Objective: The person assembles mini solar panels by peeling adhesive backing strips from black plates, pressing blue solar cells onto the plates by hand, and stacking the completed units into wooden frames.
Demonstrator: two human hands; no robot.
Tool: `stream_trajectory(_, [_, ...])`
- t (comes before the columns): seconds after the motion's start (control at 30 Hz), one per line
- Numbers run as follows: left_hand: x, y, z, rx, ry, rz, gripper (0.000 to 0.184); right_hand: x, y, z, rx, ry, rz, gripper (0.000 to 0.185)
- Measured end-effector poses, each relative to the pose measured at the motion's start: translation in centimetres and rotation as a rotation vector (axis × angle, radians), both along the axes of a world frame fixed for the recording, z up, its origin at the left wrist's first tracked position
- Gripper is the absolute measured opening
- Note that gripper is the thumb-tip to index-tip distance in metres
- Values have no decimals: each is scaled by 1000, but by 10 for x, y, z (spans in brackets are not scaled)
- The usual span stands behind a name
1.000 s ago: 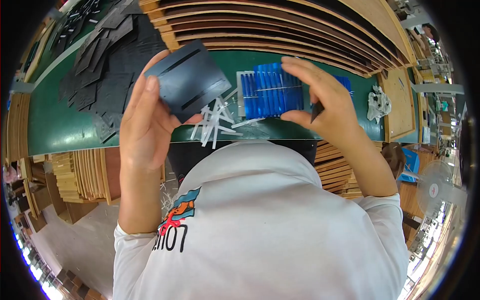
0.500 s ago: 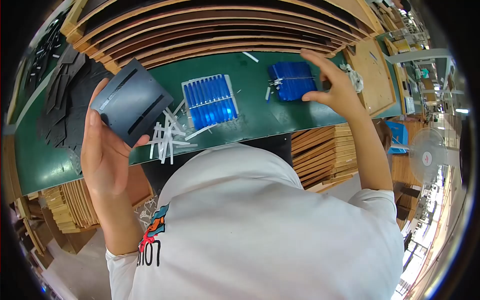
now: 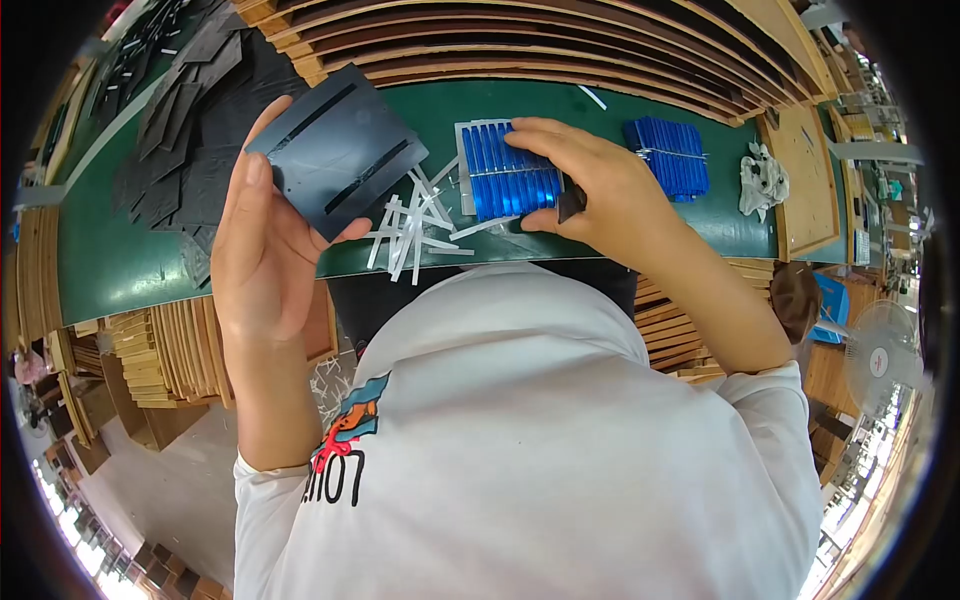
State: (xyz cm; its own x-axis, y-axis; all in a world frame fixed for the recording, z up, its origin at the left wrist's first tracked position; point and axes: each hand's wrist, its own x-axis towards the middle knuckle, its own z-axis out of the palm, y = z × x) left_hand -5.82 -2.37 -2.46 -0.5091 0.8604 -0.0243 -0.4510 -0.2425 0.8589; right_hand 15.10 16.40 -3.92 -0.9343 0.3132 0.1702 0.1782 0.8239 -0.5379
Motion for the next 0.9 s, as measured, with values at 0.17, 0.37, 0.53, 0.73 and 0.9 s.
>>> stream_trajectory(0.17, [-5, -2, -5, -9, -9, -5, 52, 0, -2, 2, 43, 58, 19, 69])
stream_trajectory(0.37, [-1, 2, -2, -31, -16, 27, 53, 5, -5, 22, 73, 175, 21, 74])
stream_trajectory(0.53, [2, 5, -4, -41, -14, -36, 55, 9, -4, 38, 111, 212, 43, 77])
stream_trajectory(0.73, [8, 7, 0, -71, 5, -64, 57, 24, 5, 47, 200, 204, 35, 80])
stream_trajectory(0.9, [11, 8, 3, -102, 26, -43, 56, 57, 27, 46, 359, 249, 4, 80])
